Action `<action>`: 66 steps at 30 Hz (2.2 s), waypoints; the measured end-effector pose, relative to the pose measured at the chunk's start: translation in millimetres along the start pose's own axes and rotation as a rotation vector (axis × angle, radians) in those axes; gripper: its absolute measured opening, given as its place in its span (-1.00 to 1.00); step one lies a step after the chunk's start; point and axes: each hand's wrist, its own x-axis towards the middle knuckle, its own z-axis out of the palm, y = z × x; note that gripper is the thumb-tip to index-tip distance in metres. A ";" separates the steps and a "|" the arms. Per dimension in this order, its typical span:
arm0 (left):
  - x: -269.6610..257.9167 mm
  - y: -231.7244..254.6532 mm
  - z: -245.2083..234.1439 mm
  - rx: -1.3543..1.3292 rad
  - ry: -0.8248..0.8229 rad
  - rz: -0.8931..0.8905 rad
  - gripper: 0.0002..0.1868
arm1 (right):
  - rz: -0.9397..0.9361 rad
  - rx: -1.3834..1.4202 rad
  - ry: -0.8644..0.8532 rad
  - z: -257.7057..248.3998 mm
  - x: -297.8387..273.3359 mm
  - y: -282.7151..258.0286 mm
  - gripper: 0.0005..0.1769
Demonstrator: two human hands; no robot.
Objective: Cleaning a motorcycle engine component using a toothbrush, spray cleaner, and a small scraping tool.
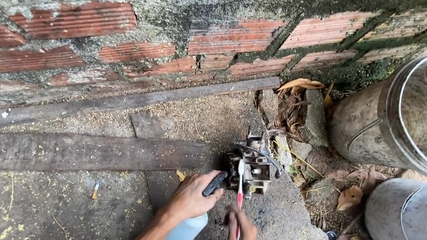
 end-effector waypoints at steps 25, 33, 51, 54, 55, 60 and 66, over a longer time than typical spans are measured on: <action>5.9 -1.9 -1.1 -0.005 0.080 0.013 -0.31 | 0.083 0.103 -0.016 2.5 38.4 -1.6 -0.60; 16.3 -4.3 2.4 -0.005 0.059 0.017 -0.31 | -0.005 0.061 -0.093 0.4 21.4 30.1 -0.58; 18.7 -2.1 7.0 -0.008 0.091 0.001 -0.32 | -0.177 -0.185 -0.232 -7.5 23.9 37.1 -0.69; 15.7 -5.1 2.3 -0.007 0.081 -0.020 -0.31 | -0.086 -0.190 -0.280 -13.1 11.9 25.4 -0.70; 12.5 -5.2 1.8 -0.008 0.043 -0.057 -0.30 | -0.009 -0.188 -0.295 -18.4 -1.4 21.6 -0.69; 17.9 -2.7 7.1 -0.027 0.107 0.026 -0.32 | -0.126 -0.225 -0.270 -13.9 20.8 31.5 -0.68; 11.4 1.3 1.8 -0.059 0.064 -0.020 -0.31 | -0.125 -0.172 -0.259 -17.3 6.0 26.9 -0.67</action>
